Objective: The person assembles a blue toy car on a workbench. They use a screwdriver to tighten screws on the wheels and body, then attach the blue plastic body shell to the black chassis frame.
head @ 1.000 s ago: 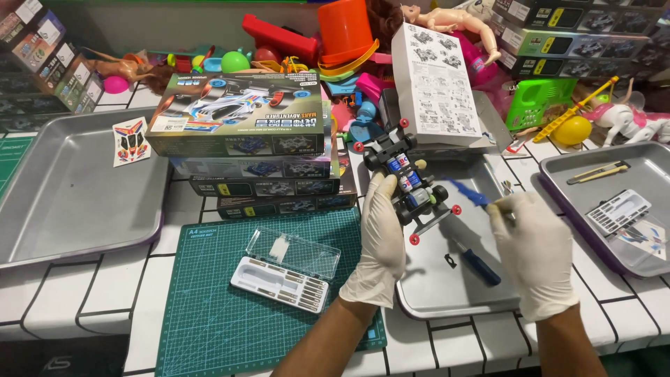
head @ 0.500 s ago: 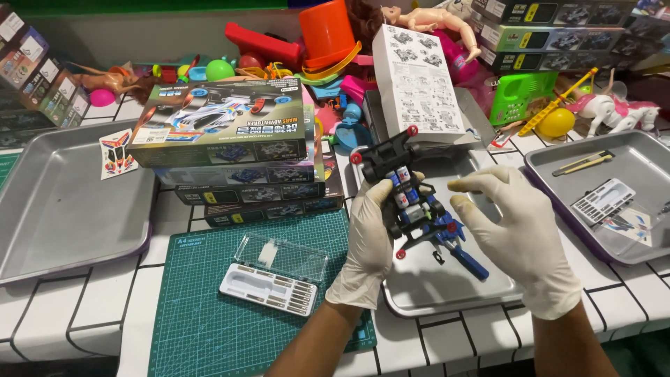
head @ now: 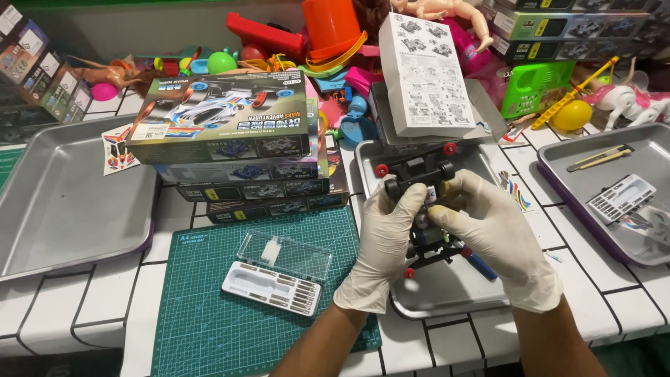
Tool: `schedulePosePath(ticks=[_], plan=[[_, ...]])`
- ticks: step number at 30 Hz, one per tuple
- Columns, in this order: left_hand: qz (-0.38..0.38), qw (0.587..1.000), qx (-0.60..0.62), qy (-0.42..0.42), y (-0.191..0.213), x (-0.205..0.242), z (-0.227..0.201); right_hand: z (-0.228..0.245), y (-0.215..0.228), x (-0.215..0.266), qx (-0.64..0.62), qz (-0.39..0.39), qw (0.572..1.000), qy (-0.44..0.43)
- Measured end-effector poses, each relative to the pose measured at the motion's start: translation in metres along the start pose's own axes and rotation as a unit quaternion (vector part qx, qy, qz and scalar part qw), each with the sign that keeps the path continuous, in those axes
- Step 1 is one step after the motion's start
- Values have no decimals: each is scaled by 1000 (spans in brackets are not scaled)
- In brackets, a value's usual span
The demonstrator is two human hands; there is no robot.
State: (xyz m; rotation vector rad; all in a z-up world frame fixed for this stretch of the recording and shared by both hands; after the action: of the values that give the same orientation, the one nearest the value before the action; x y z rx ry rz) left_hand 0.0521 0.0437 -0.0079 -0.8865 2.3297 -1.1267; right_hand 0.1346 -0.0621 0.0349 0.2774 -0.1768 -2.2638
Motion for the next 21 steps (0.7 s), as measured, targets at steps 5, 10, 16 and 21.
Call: schedulePosePath(ticks=[5,10,16,21], plan=[[-47,998,-43,1,9,-3,14,6,-9,5,-1,-50,996,-80],[-42,995,-85,-14,-8,6,-5,-8,-2,5,-51,-63,994,-75],[-43,989,-136,-38,-2,4,-3,-16,3,6,-53,-85,994,-53],[-28,985,-163,-54,7,4,4,-16,4,5,-81,-80,993,-22]])
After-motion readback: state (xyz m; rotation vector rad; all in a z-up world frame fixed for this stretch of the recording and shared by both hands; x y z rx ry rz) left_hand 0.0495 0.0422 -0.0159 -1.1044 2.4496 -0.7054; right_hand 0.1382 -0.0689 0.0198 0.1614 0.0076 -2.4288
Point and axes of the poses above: each hand's wrist, its own x-axis away from the middle knuckle, its own y-axis out of the back of the hand, z = x × y, the point moved 6 cm from there along -x, towards the middle knuckle, and after that the axes turned 8 degrees about x, right-handed, at the moved point
